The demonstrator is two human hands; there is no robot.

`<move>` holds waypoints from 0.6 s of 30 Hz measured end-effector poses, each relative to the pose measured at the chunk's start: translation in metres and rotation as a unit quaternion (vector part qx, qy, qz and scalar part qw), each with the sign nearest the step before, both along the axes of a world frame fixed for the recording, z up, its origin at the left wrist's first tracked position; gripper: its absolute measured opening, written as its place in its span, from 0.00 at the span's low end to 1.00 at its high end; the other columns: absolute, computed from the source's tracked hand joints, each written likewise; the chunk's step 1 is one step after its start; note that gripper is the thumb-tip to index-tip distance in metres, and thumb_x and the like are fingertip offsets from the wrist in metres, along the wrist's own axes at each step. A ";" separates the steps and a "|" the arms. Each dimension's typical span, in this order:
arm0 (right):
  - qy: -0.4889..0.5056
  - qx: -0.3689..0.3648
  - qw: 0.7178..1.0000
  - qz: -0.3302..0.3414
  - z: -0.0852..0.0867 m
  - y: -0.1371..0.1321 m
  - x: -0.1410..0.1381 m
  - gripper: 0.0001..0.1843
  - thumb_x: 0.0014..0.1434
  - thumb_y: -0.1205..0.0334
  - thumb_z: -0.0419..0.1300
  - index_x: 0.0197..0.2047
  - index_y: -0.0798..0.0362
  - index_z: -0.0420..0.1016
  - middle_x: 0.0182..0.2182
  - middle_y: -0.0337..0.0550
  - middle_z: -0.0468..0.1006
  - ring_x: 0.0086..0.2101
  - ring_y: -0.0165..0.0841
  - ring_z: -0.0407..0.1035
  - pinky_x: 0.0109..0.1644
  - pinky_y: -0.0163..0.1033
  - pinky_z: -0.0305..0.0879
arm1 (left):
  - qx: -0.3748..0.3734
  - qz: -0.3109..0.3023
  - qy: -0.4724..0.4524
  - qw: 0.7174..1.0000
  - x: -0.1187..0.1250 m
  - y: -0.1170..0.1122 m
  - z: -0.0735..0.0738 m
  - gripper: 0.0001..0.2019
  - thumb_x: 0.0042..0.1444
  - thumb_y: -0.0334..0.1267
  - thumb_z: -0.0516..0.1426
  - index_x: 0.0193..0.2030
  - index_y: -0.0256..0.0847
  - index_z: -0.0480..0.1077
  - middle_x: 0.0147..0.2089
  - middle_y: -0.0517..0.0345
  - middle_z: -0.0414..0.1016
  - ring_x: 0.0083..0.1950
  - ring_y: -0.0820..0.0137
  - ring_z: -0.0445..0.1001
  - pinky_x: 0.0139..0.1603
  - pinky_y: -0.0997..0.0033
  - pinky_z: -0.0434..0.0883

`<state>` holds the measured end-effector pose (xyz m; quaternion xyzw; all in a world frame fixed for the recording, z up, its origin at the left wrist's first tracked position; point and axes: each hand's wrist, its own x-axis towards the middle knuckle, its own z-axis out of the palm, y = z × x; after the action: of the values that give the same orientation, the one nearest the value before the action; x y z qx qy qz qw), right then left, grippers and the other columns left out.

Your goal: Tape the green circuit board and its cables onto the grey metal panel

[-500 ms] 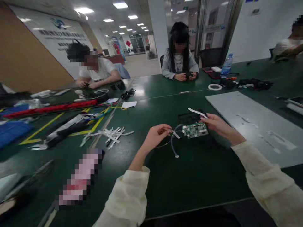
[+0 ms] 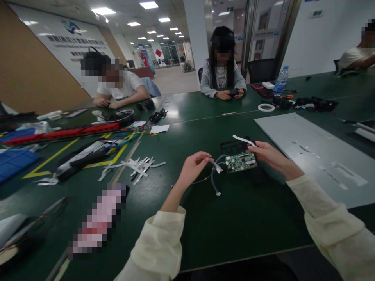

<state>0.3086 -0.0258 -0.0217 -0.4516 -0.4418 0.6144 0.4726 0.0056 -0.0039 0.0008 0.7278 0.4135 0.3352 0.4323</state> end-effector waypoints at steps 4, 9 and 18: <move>-0.001 -0.008 1.000 0.001 -0.001 0.001 0.000 0.15 0.50 0.53 0.69 0.37 0.51 0.71 0.34 0.37 0.77 0.34 0.29 0.71 0.35 0.34 0.66 | -0.040 0.039 -0.040 0.998 -0.001 0.002 -0.001 0.17 0.59 0.43 0.54 0.52 0.39 0.67 0.46 0.49 0.78 0.48 0.63 0.76 0.49 0.61 0.71; -0.009 -0.017 1.000 -0.002 -0.002 0.001 0.000 0.16 0.50 0.53 0.69 0.37 0.51 0.71 0.33 0.37 0.77 0.33 0.29 0.71 0.34 0.34 0.67 | -0.039 -0.001 -0.010 0.999 -0.007 0.002 -0.002 0.30 0.53 0.34 0.57 0.63 0.45 0.55 0.61 0.44 0.65 0.60 0.59 0.68 0.55 0.55 0.69; -0.003 -0.021 1.000 -0.010 -0.002 0.001 0.000 0.15 0.50 0.54 0.69 0.36 0.51 0.71 0.33 0.36 0.78 0.32 0.28 0.72 0.33 0.33 0.66 | 0.140 -0.082 0.173 0.971 0.017 -0.026 -0.003 0.49 0.46 0.38 0.65 0.70 0.53 0.42 0.73 0.52 0.35 0.73 0.53 0.41 0.71 0.48 0.48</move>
<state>0.3082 -0.0252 -0.0240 -0.4678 -0.4253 0.6177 0.4677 0.0222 -0.0295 -0.0027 0.8597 0.3692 0.2224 0.2741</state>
